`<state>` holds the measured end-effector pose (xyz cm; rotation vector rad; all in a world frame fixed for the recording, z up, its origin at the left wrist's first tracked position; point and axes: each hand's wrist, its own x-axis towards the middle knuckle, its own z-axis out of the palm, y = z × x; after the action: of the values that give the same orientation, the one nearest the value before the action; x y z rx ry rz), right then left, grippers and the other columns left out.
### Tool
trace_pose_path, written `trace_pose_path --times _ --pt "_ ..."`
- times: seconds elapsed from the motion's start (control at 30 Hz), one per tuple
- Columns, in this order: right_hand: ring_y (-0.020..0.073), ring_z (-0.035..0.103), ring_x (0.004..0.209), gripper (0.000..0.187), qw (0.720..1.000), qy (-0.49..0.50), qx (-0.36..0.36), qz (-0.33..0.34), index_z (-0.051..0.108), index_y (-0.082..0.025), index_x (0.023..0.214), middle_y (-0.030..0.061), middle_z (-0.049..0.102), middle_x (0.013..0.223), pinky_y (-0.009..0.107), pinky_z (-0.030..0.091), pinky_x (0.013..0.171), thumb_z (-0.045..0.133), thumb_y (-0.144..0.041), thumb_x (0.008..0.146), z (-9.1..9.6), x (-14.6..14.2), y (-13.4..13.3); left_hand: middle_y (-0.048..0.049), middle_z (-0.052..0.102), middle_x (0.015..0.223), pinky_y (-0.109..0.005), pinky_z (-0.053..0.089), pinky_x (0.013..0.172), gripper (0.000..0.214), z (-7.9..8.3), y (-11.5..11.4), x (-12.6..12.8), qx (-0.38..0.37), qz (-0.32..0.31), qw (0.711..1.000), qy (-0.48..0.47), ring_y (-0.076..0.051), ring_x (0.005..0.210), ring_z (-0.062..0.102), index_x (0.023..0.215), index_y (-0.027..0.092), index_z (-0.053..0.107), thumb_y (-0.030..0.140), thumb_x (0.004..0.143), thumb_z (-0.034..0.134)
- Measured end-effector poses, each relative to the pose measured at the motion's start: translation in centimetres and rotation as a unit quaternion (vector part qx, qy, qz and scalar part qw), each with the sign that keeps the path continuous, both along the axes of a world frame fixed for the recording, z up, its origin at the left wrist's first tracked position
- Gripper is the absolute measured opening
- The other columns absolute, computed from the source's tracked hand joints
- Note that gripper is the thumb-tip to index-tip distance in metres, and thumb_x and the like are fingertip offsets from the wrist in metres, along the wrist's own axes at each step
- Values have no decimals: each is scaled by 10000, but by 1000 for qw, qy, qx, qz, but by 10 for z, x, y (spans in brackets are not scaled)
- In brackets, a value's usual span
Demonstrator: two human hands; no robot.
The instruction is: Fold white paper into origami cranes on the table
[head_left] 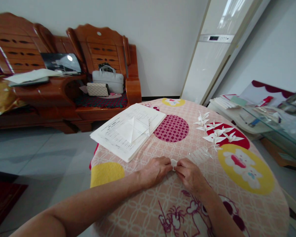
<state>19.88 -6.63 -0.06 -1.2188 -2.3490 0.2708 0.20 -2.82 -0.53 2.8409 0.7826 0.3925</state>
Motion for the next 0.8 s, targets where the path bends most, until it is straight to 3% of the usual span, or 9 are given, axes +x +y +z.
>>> trace_pose_path --times 0.2,0.43,0.8 --pt "176 535 762 233 999 38 -28 -6 681 -169 710 53 599 766 281 433 673 530 -64 852 -2 3 1 -26 606 783 -241 389 635 244 2 -3 2 -7 25 999 -37 -131 722 543 784 167 646 252 936 474" --pt "167 552 753 231 998 55 -32 2 681 -179 690 43 606 767 282 433 675 543 -61 833 -4 6 3 -27 596 790 -242 410 658 229 0 -7 8 -17 45 996 -72 -129 728 543 832 186 671 295 931 496" --pt "172 552 772 216 992 93 -83 -29 668 -176 688 37 589 776 289 440 690 562 -46 824 0 5 2 -21 615 811 -236 397 672 135 -1 -6 7 -58 69 992 -86 -140 772 556 809 178 653 228 882 550"
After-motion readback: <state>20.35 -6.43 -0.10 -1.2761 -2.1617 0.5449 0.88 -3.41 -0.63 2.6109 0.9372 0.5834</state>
